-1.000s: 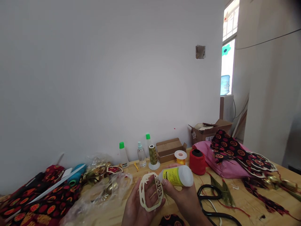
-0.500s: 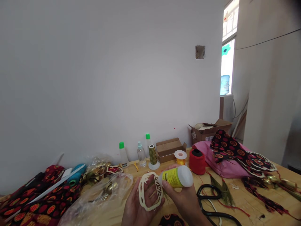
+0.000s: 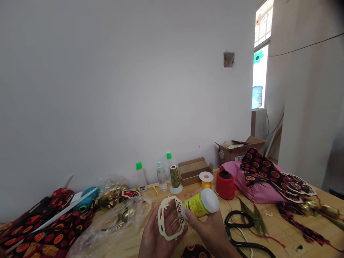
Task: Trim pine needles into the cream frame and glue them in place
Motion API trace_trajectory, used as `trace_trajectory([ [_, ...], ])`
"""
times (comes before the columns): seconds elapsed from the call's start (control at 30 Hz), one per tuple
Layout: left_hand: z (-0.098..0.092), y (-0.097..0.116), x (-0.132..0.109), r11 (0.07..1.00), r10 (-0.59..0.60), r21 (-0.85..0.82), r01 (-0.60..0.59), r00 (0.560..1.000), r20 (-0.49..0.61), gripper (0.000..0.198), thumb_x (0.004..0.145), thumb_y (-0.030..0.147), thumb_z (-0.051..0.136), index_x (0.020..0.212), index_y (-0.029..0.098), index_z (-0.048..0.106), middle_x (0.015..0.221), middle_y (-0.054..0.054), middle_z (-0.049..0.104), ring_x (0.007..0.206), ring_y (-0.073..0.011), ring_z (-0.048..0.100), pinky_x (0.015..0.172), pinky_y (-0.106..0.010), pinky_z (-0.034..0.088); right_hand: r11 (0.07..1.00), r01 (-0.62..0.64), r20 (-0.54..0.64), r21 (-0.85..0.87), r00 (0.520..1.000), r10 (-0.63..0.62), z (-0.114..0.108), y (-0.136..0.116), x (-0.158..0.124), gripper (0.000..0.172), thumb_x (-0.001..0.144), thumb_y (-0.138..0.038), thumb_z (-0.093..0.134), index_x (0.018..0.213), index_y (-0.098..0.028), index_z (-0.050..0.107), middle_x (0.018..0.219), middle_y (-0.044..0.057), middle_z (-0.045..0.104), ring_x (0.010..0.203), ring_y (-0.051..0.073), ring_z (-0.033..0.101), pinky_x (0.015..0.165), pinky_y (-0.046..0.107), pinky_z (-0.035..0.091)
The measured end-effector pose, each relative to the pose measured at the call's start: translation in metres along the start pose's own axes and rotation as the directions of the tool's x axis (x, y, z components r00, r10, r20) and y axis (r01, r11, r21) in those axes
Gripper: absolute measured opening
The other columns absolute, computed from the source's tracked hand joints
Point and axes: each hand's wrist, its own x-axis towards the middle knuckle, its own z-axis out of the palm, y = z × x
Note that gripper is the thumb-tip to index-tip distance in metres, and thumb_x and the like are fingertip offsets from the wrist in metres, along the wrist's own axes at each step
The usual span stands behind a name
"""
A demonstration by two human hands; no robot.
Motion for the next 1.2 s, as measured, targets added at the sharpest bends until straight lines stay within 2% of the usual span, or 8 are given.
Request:
trace_trajectory([
  [0.17,0.001,0.0,0.0,1.0,-0.005,0.011,0.005,1.0,0.011,0.036,0.082,0.038,0.04,0.097,0.013,0.061,0.09,-0.011,0.069,0.079,-0.0211,0.062,0.077,-0.04,0.043,0.998,0.038,0.096,0.054,0.994,-0.043,0.001,-0.01,0.002,0.029,0.061,-0.033,0.062,0.084,-0.016,0.057,0.07,0.006,0.067,0.072,0.023,0.063,0.064,0.031,0.051],
  [0.4,-0.001,0.0,-0.001,1.0,-0.002,0.001,0.002,1.0,-0.001,0.036,0.081,0.038,0.04,0.096,0.013,0.061,0.091,-0.01,0.069,0.081,-0.021,0.062,0.079,-0.04,0.042,0.999,-0.013,0.036,-0.046,0.999,0.015,-0.001,-0.011,0.0,0.027,0.056,-0.036,0.063,0.072,-0.016,0.055,0.07,0.007,0.065,0.065,0.023,0.062,0.063,0.033,0.05],
  [0.67,-0.003,0.0,0.0,1.0,0.004,0.007,-0.004,1.0,0.02,0.036,0.082,0.038,0.039,0.099,0.013,0.06,0.093,-0.011,0.068,0.082,-0.0213,0.062,0.079,-0.04,0.042,0.996,0.072,0.068,0.046,0.995,-0.075,0.0,-0.007,0.001,0.034,0.059,-0.031,0.064,0.088,-0.015,0.055,0.075,0.008,0.067,0.074,0.023,0.062,0.07,0.034,0.05],
  [0.77,-0.005,0.0,0.001,1.0,0.008,0.002,-0.008,1.0,0.025,0.037,0.082,0.038,0.038,0.099,0.013,0.059,0.094,-0.011,0.067,0.083,-0.0219,0.062,0.079,-0.041,0.042,0.999,0.04,0.051,0.032,0.998,-0.041,0.0,-0.008,0.002,0.036,0.059,-0.032,0.064,0.089,-0.015,0.054,0.074,0.008,0.067,0.072,0.024,0.063,0.068,0.034,0.05],
  [0.87,-0.006,0.0,0.001,1.0,0.014,-0.004,-0.014,1.0,0.024,0.037,0.082,0.038,0.039,0.099,0.012,0.059,0.096,-0.012,0.067,0.084,-0.0223,0.061,0.08,-0.041,0.041,1.0,0.012,0.09,0.021,0.996,-0.013,-0.001,-0.009,0.001,0.033,0.059,-0.034,0.063,0.084,-0.015,0.056,0.071,0.007,0.066,0.069,0.024,0.062,0.066,0.034,0.051],
  [0.97,-0.005,0.0,0.001,1.0,0.013,-0.002,-0.013,1.0,0.023,0.037,0.082,0.038,0.039,0.099,0.013,0.06,0.095,-0.011,0.067,0.084,-0.0219,0.061,0.08,-0.041,0.041,0.999,-0.003,0.089,0.042,0.996,-0.001,-0.002,-0.009,0.0,0.038,0.057,-0.035,0.065,0.088,-0.014,0.055,0.075,0.008,0.066,0.07,0.024,0.062,0.067,0.034,0.051],
  [1.2,-0.004,-0.001,0.002,0.999,0.035,0.014,-0.035,0.999,0.008,0.037,0.082,0.038,0.039,0.096,0.013,0.062,0.09,-0.012,0.069,0.081,-0.0219,0.062,0.078,-0.041,0.041,0.999,0.024,0.07,0.023,0.997,-0.025,0.0,-0.004,-0.001,0.04,0.056,-0.032,0.066,0.09,-0.015,0.055,0.078,0.009,0.066,0.074,0.025,0.062,0.07,0.036,0.05],
])
